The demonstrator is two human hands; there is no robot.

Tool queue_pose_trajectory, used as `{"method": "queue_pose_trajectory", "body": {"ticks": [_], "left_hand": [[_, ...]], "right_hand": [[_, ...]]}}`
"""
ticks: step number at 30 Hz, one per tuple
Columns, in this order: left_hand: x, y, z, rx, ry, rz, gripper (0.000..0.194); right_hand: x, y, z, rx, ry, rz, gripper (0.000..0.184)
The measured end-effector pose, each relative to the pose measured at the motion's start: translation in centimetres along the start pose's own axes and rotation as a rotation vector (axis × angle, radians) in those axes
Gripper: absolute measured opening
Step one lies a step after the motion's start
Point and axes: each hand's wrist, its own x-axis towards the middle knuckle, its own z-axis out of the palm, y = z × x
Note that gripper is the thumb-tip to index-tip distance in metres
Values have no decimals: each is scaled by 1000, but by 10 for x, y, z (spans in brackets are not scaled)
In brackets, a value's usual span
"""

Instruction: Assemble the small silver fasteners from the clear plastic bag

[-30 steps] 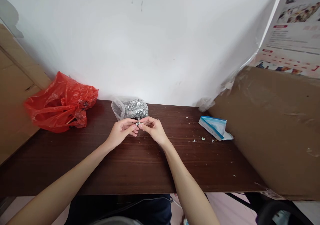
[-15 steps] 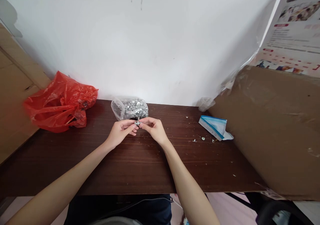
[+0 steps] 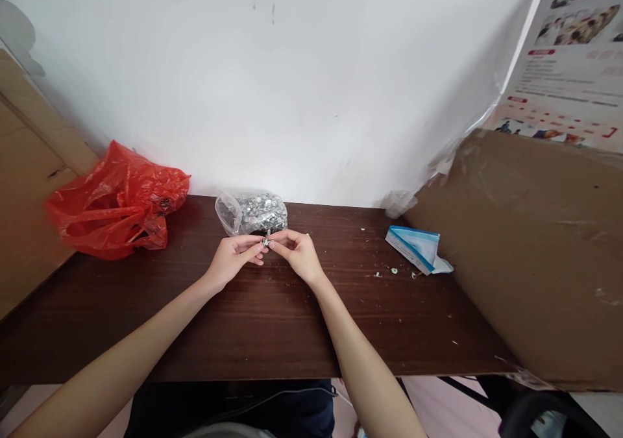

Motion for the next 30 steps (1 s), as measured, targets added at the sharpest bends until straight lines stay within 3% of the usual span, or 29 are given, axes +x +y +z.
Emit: {"method": "queue_pose_trajectory", "body": {"ticks": [14,20,25,30], "left_hand": [[0,-1,-1,-43,20,11,36],[1,-1,-2,-27,42,39,34],[0,-3,-2,13,9,66,31],[0,-2,-1,38,1,70,30]], "right_hand": [[-4,-1,2,-385,-39,-122,23],[-4,3,6,-245,-70,-120,28],[-4,1,4,-400,-20,-107,30],[-5,-1,1,-343,-55,-96,27]]}}
